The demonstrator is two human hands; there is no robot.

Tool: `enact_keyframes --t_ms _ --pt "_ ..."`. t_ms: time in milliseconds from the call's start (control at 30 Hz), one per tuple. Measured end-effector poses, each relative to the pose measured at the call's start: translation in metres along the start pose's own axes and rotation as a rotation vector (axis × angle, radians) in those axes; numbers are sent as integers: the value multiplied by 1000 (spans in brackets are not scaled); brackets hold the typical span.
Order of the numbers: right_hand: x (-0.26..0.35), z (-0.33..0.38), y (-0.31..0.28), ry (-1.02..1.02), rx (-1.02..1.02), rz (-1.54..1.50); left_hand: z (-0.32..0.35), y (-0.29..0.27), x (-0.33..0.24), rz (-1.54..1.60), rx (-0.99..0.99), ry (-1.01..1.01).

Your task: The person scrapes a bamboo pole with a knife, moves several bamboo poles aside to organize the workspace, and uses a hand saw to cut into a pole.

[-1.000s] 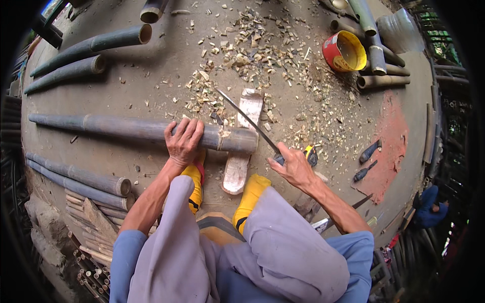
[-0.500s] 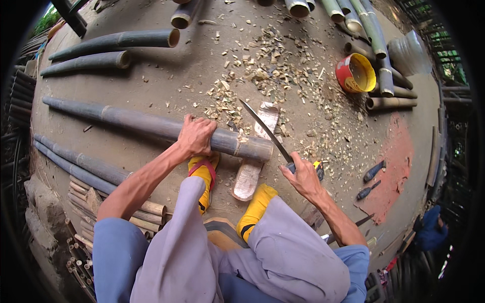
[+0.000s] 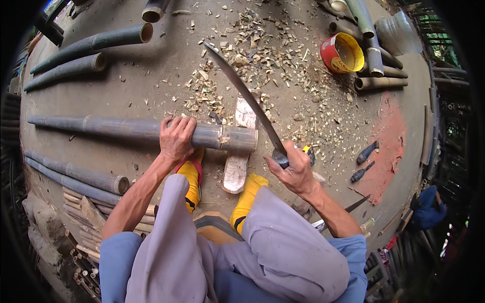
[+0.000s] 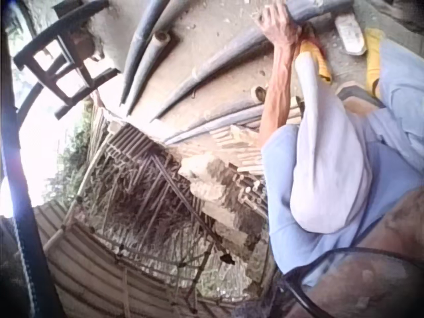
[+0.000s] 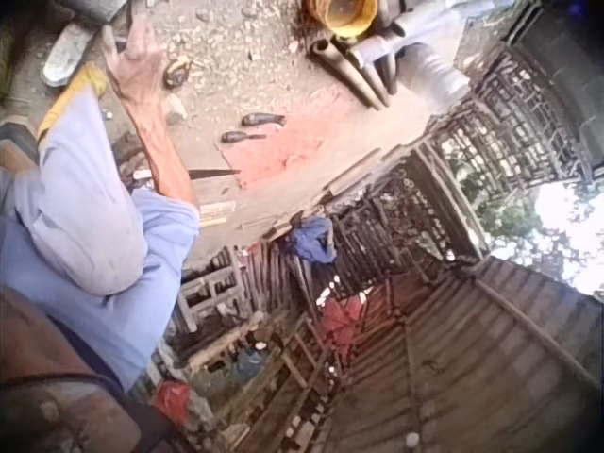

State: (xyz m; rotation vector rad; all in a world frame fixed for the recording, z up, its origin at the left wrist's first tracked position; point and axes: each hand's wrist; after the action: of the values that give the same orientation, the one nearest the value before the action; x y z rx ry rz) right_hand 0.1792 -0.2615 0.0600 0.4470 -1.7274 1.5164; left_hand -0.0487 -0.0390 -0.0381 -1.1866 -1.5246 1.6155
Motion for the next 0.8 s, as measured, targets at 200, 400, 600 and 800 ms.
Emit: enact_keyframes --t_ms 200,400,600,800 --pt "-86 16 22 207 362 297 8 10 -5 15 -36 16" --pt "-4 4 10 -199 -104 4 14 14 -3 -30 -129 -15" --pt "-58 13 10 177 334 283 8 20 -2 -41 -207 13" --pt "-41 17 13 -182 -52 83 14 27 -2 -110 -215 8"
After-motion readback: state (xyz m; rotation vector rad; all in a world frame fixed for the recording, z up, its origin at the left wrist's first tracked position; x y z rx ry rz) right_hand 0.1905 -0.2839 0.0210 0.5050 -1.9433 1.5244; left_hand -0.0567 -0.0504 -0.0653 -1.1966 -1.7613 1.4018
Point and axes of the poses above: each hand's wrist, its own z-axis away from the middle knuckle, its own y-axis out of the palm, x = y × z, and after that the axes turned 2 degrees about x, right-handed
